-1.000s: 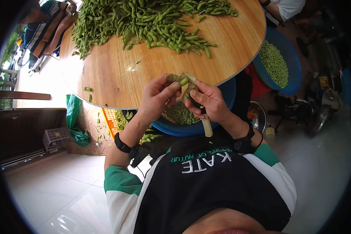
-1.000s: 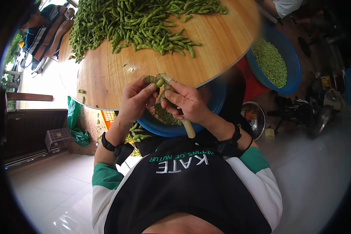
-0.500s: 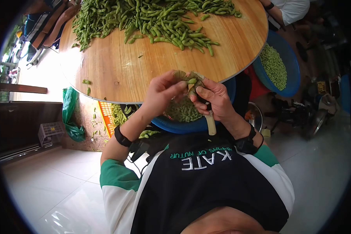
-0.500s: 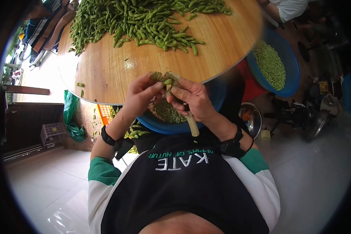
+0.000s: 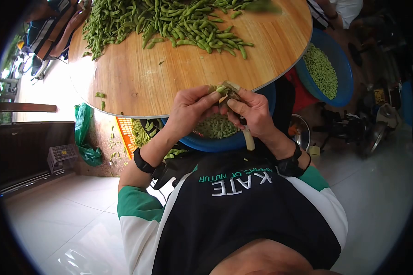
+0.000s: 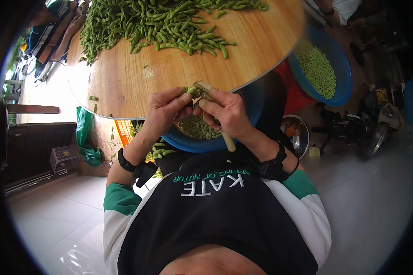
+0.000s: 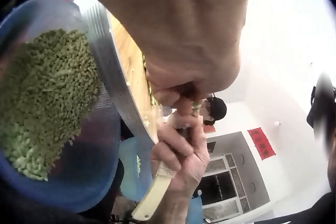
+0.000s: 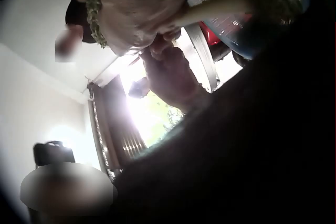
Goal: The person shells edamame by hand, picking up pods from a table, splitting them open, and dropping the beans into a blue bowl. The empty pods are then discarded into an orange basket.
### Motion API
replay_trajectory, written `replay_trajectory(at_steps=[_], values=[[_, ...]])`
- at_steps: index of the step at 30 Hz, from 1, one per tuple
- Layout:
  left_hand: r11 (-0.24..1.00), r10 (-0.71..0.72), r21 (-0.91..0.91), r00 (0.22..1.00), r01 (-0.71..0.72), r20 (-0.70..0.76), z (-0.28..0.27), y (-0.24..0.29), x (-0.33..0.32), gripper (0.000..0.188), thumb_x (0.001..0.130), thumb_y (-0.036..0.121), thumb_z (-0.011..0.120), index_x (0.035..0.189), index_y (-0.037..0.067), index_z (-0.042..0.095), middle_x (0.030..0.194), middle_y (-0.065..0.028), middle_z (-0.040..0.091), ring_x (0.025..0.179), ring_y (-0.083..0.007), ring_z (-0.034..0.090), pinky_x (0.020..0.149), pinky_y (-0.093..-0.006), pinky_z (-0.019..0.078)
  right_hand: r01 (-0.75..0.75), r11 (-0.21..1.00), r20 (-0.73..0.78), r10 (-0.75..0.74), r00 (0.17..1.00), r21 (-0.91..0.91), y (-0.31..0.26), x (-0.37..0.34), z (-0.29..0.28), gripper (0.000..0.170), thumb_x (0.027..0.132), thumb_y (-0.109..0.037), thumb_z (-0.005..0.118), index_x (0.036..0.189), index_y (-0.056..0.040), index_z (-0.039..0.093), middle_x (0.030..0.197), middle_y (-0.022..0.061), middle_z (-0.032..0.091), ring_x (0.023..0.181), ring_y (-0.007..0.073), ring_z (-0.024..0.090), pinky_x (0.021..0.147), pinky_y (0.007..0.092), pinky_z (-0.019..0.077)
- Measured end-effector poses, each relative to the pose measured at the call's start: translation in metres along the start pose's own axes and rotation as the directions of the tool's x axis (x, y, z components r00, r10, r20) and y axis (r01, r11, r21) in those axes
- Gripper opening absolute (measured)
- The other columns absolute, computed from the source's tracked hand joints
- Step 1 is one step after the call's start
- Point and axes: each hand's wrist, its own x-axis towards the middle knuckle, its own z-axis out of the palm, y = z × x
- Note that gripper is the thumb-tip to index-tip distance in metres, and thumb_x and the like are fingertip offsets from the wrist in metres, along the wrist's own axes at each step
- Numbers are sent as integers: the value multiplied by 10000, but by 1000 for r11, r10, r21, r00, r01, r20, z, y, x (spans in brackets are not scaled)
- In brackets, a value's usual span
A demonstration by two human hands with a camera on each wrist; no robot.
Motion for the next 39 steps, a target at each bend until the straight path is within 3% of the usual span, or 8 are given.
replay_trajectory(at_steps=[6,13,14,19,21,25,28,39], values=[[629,565,586,818,-511,106,14,-17,-3,102,878,71,584,865,-20,541,697,-184,538,608,-342,565,542,-374,430,373,564,15,-538,843,-736,7,7,-2,234,854,-45,623,1067,30,561,778,100,625,596,188,606,518,306,477],[594,556,614,817,-520,154,20,-17,-14,95,857,50,584,837,-6,510,724,-217,539,650,-423,540,552,-445,428,353,274,148,-564,812,-895,7,5,-6,238,763,-2,653,964,34,532,706,150,566,591,269,597,545,316,464],[605,547,619,826,-501,134,20,-22,-13,88,855,56,590,841,-2,525,719,-215,540,651,-423,543,550,-445,431,350,318,121,-563,818,-881,6,6,-5,231,729,-23,640,935,7,540,737,191,575,624,384,597,526,410,469],[591,527,645,837,-484,145,14,-13,-21,107,840,103,644,822,14,588,672,-178,555,594,-356,572,516,-396,446,385,258,193,-551,812,-886,4,-2,-21,205,738,-5,572,943,4,564,700,141,522,623,285,562,571,349,442],[725,442,568,895,-391,52,7,-23,-24,136,835,126,667,804,16,594,631,-158,563,546,-327,576,488,-368,449,330,440,118,-444,888,-835,-7,-12,-17,160,756,-42,625,899,6,571,687,116,501,638,236,550,579,311,429],[722,411,585,909,-370,67,4,-24,-21,144,820,116,685,812,-11,618,610,-154,586,537,-276,607,504,-307,467,409,439,199,-448,871,-800,-11,-10,-12,127,813,-78,647,872,1,568,660,58,503,597,151,519,540,269,401],[532,503,692,840,-488,205,5,-20,-23,149,812,126,699,816,-2,622,639,-166,600,554,-282,623,512,-341,476,37,851,5,-41,999,-523,-7,-12,-9,107,878,-119,616,866,-22,573,626,-21,499,568,36,480,497,230,376],[355,551,677,729,-645,406,-1,-13,-21,141,762,-6,594,862,6,495,735,-172,517,678,-380,558,561,-435,454,-177,955,65,197,978,-240,-4,-8,-13,107,879,-123,553,859,-19,567,584,6,504,432,70,428,395,221,306]])
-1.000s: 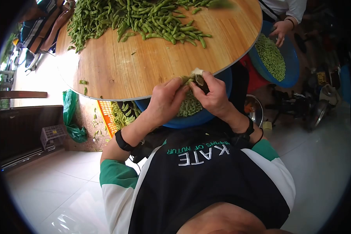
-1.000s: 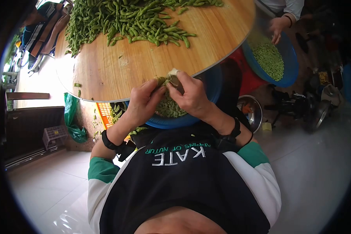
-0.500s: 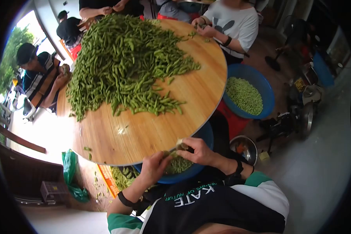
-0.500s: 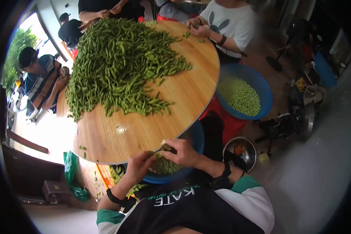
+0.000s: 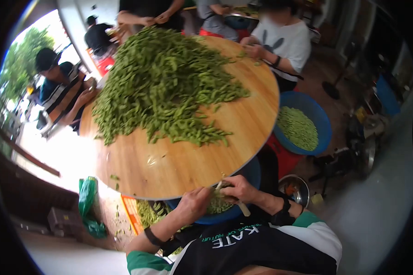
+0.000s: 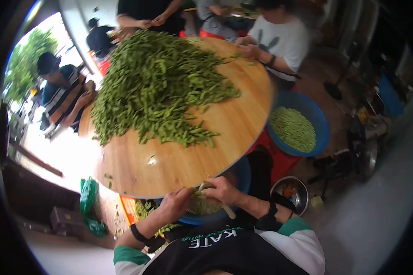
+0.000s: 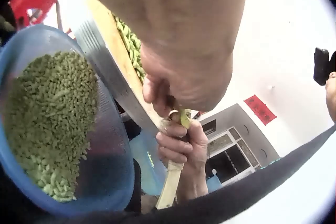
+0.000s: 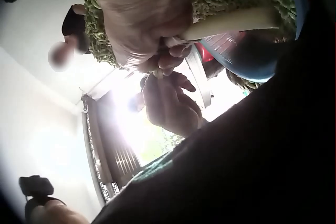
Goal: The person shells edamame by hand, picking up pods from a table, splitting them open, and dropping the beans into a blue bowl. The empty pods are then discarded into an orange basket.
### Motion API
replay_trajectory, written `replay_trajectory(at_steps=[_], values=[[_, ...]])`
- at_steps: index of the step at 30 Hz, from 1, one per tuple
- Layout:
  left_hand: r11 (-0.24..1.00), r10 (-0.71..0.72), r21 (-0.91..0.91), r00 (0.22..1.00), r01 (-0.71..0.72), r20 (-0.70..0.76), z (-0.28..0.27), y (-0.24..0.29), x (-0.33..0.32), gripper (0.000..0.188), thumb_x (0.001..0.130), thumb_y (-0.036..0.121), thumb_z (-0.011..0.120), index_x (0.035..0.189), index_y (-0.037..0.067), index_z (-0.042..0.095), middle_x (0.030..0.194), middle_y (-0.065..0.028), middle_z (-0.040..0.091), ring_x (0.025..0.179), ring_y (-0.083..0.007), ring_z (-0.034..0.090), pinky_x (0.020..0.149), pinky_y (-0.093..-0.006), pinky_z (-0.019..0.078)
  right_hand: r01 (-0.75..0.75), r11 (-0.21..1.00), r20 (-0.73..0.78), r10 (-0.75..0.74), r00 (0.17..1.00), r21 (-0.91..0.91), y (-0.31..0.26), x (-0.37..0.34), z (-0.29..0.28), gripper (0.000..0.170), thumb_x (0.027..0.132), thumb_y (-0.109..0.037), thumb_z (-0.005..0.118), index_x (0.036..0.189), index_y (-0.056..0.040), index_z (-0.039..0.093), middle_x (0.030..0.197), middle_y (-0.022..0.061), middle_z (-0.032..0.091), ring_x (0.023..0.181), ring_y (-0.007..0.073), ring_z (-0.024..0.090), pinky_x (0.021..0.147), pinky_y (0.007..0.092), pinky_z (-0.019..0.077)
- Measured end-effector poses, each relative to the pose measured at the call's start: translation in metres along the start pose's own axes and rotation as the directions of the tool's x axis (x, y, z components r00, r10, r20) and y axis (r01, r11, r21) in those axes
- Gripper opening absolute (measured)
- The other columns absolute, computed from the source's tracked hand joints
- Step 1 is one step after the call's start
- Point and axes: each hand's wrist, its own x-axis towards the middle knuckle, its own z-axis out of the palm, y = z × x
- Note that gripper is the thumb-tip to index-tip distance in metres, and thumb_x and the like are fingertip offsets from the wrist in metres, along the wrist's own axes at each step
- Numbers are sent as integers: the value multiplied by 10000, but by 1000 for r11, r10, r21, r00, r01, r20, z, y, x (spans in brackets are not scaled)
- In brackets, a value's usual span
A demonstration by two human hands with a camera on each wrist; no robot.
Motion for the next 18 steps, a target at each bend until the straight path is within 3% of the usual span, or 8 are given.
replay_trajectory(at_steps=[2,5,8,12,14,16,17,18], values=[[998,38,42,999,-37,-10,0,0,-3,149,727,-44,571,839,7,486,726,-163,504,661,-382,542,551,-431,447,-17,999,-44,18,999,27,1,6,2,110,875,-127,554,854,-20,566,576,10,501,420,75,422,382,223,299],[986,75,156,994,-62,-81,7,0,-1,162,687,-46,571,820,18,503,709,-141,491,631,-332,540,533,-430,436,-52,981,17,50,999,187,8,10,-3,125,874,-152,561,870,-28,573,583,20,507,415,78,417,362,218,290],[943,172,293,985,-155,-33,7,-8,0,163,688,11,615,818,29,519,711,-108,501,634,-288,554,517,-384,449,-75,945,-44,94,995,319,3,12,7,143,876,-181,580,883,-38,573,595,26,522,427,76,432,363,212,296],[948,135,300,989,-109,-67,12,-7,0,156,676,33,634,777,46,516,704,-97,500,634,-280,556,511,-374,443,-53,982,-7,56,998,183,10,12,7,159,878,-208,601,924,-58,573,615,19,544,452,68,477,374,203,315],[949,143,303,974,-85,-174,11,-5,7,152,681,64,642,739,66,502,667,-80,472,602,-270,531,511,-371,430,-25,981,-22,30,999,194,13,16,8,133,876,-193,601,926,-73,572,612,15,541,438,70,470,375,200,315],[912,234,365,968,-185,-95,4,-5,11,140,685,44,643,783,46,543,687,-96,487,608,-275,513,524,-372,406,-3,975,-24,9,1000,221,13,17,7,116,869,-173,598,920,-73,569,612,20,538,432,70,462,374,197,312],[906,238,385,964,-175,-121,8,-9,9,139,685,49,645,784,47,547,690,-91,488,607,-269,512,527,-370,406,-6,976,-16,10,1000,218,12,17,8,105,865,-159,594,917,-71,567,612,22,537,429,70,457,372,196,309],[898,238,409,960,-160,-147,13,-13,5,139,686,54,648,785,47,550,694,-86,489,606,-264,511,529,-368,407,82,987,-25,-79,997,136,17,20,7,90,851,-118,579,913,-56,558,608,27,530,419,70,441,369,197,304]])
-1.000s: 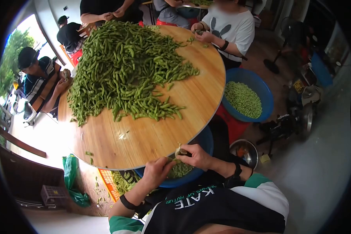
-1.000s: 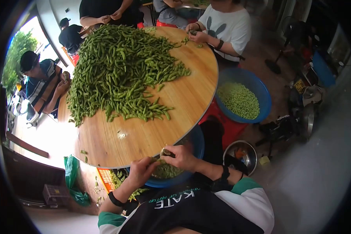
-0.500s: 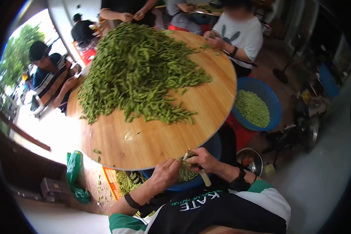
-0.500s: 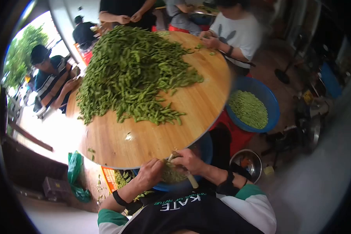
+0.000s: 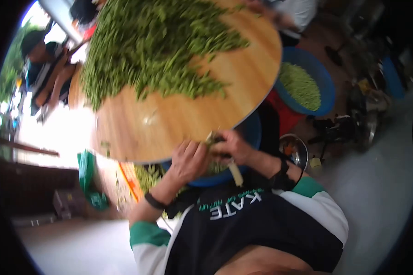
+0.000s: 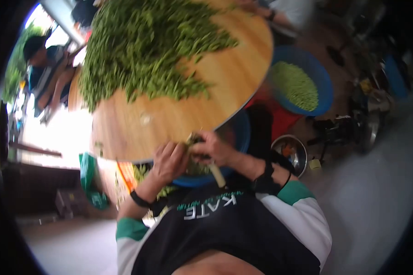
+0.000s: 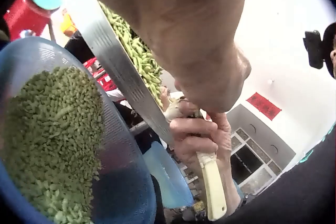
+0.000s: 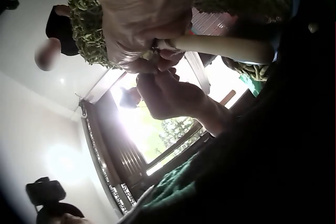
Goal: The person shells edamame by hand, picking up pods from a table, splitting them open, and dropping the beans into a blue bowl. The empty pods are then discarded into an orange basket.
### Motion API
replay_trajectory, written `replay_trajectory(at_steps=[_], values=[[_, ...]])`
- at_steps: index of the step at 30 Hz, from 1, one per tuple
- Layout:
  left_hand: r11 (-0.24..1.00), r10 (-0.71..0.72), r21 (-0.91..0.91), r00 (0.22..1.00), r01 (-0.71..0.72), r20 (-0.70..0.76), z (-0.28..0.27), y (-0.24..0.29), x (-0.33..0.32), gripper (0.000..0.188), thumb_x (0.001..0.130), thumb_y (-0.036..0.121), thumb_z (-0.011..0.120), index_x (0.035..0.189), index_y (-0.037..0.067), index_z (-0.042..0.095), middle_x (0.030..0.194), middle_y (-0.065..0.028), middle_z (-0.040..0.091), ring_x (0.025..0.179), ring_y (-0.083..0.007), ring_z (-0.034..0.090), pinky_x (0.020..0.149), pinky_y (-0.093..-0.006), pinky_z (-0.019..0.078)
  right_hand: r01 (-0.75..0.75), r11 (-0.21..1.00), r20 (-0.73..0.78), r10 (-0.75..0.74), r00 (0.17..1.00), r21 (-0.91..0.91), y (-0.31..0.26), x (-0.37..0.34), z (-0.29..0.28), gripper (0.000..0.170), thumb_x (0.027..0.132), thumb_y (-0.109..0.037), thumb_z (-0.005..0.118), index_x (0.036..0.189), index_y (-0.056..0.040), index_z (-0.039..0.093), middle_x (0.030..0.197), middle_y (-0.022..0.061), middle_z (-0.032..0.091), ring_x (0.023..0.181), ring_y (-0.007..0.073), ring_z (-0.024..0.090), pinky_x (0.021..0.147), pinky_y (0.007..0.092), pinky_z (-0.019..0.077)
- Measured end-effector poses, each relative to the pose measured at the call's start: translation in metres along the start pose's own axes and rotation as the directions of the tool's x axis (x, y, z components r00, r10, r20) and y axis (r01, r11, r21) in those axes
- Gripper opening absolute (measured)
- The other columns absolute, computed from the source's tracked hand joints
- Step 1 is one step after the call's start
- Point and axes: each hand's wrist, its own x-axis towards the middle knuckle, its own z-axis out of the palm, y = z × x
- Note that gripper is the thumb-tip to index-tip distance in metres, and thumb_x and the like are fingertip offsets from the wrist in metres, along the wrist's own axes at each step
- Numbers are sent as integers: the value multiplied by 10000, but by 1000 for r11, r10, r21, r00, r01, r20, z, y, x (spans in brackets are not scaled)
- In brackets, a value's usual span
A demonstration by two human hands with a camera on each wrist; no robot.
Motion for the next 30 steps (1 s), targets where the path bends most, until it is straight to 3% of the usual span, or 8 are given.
replay_trajectory(at_steps=[5,7,10,12,14,19,24,30], values=[[986,37,166,998,-29,-45,-29,0,-14,166,672,122,651,752,65,517,691,-56,465,640,-227,511,553,-344,411,-136,984,145,152,978,-116,-13,2,5,120,777,12,582,892,-4,553,678,37,523,455,79,427,435,220,342],[935,-247,264,969,237,5,-67,0,-31,143,687,66,638,776,68,526,707,-63,500,681,-245,545,621,-354,427,55,933,159,2,987,-355,0,0,0,123,785,12,579,906,3,556,714,39,535,504,80,462,479,222,366],[592,-772,623,582,510,257,-121,-12,-66,199,703,-31,566,895,22,577,811,-127,584,806,-310,600,665,-422,482,313,746,255,-196,947,-588,10,-5,-10,144,804,33,552,948,33,560,803,45,551,659,82,551,612,232,426],[577,-728,727,639,374,249,-135,-15,-66,369,694,-77,537,1044,20,595,948,-163,576,911,-322,575,728,-412,485,73,924,148,-18,989,-375,-1,-11,0,132,836,19,520,960,34,562,821,67,570,650,99,576,545,233,432],[788,-576,446,764,425,289,-122,-39,-47,379,700,-81,527,1052,41,592,960,-139,574,916,-325,566,755,-419,483,-30,970,112,58,992,-241,-4,-6,-6,115,865,-15,515,967,20,556,840,83,584,616,103,560,491,225,418],[940,-282,211,958,268,43,-23,-106,30,355,711,-52,537,1053,35,581,961,-138,567,954,-334,532,823,-405,463,-174,918,31,175,984,356,7,-3,-2,161,928,-108,520,1055,-10,519,807,90,578,520,84,479,393,186,339],[939,-206,278,978,202,-12,18,-148,51,286,727,-5,563,1013,17,563,939,-176,552,951,-368,517,847,-423,445,-181,922,14,188,982,342,16,-16,1,215,954,-148,499,1117,-9,498,820,103,554,516,85,454,413,187,355],[892,-452,16,891,451,37,-5,-127,18,164,812,98,590,920,-7,524,862,-152,570,860,-307,563,756,-393,463,-117,963,15,116,993,243,17,-16,15,284,982,-201,452,1200,-20,458,823,86,551,524,66,431,425,179,353]])
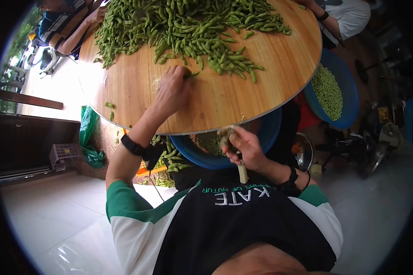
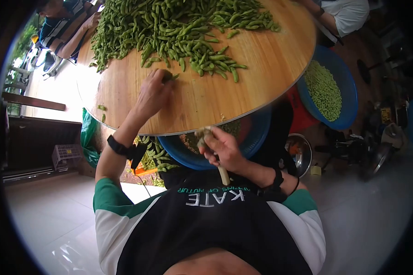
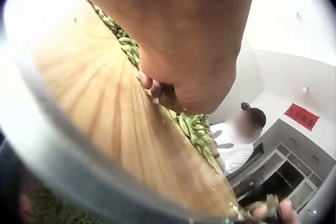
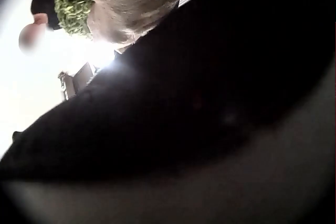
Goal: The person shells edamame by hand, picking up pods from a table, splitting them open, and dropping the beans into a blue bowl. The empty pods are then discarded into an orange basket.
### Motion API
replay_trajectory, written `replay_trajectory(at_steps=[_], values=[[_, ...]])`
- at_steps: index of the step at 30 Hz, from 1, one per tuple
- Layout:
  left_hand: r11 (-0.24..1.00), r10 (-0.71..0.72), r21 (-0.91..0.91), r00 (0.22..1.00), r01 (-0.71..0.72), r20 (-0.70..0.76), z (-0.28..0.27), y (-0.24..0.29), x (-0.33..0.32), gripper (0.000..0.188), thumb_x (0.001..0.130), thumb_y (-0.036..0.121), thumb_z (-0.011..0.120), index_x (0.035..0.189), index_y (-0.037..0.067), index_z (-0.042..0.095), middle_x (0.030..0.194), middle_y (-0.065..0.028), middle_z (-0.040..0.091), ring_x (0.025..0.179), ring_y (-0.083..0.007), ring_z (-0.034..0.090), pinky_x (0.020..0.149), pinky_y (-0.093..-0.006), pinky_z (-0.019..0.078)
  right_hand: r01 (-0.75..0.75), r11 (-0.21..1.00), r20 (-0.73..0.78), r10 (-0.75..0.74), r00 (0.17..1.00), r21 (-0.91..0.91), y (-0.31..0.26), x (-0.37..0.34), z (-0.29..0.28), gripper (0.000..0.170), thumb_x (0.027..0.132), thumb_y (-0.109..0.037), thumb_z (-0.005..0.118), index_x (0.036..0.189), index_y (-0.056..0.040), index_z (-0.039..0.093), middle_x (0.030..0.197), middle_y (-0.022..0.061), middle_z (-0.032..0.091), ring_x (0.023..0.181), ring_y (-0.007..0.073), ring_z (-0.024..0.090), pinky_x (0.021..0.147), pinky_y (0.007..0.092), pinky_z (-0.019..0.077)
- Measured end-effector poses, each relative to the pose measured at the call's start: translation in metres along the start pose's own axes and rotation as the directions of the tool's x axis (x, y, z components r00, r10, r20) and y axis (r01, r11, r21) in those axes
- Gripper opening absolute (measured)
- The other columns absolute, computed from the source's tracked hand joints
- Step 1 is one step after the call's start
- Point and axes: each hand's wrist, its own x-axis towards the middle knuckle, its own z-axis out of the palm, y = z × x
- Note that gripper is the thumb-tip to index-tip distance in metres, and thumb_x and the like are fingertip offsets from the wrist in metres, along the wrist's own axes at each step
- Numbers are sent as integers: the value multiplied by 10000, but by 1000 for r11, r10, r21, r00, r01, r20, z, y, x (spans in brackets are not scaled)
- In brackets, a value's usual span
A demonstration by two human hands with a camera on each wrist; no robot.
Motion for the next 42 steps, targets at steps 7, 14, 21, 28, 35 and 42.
replay_trajectory(at_steps=[7,14,21,28,35,42], values=[[117,-221,-848,846,516,484,-20,74,-43,155,961,169,521,980,15,525,741,-28,578,553,-78,523,458,-196,372,166,980,-18,-169,986,-109,-42,29,9,365,1000,-202,406,1322,-31,388,844,85,560,535,71,443,426,181,365],[106,-315,-864,841,491,439,-5,94,-59,155,960,177,529,1002,28,538,764,-17,588,583,-75,542,460,-184,373,143,989,157,-145,977,27,-37,19,13,308,991,-222,452,1244,-46,448,811,41,556,526,61,434,414,175,346],[72,-323,-940,899,334,295,6,102,-66,94,945,105,545,1005,33,539,818,-11,591,677,-57,542,558,-181,418,144,987,130,-151,980,66,-35,18,16,302,984,-201,474,1245,-49,477,783,30,557,516,52,426,403,169,338],[131,-353,-963,919,236,177,15,104,-67,45,941,70,542,971,38,535,822,-12,592,687,-56,533,587,-190,424,183,983,92,-182,979,0,-37,17,18,377,984,-162,456,1343,-51,425,786,51,550,489,59,398,407,178,342],[-555,-58,-696,813,456,579,-11,101,-53,76,946,102,534,962,31,554,776,-55,604,568,-109,516,514,-199,405,65,975,203,-109,973,214,-45,16,5,323,971,-161,477,1272,-44,486,777,70,557,457,53,370,385,172,317],[371,-285,-881,939,293,192,-3,105,-48,121,889,69,621,980,15,563,790,-52,596,619,-145,580,501,-261,453,-5,949,89,-25,996,315,-47,16,6,289,979,-178,464,1244,-75,519,802,84,562,489,63,383,385,171,325]])
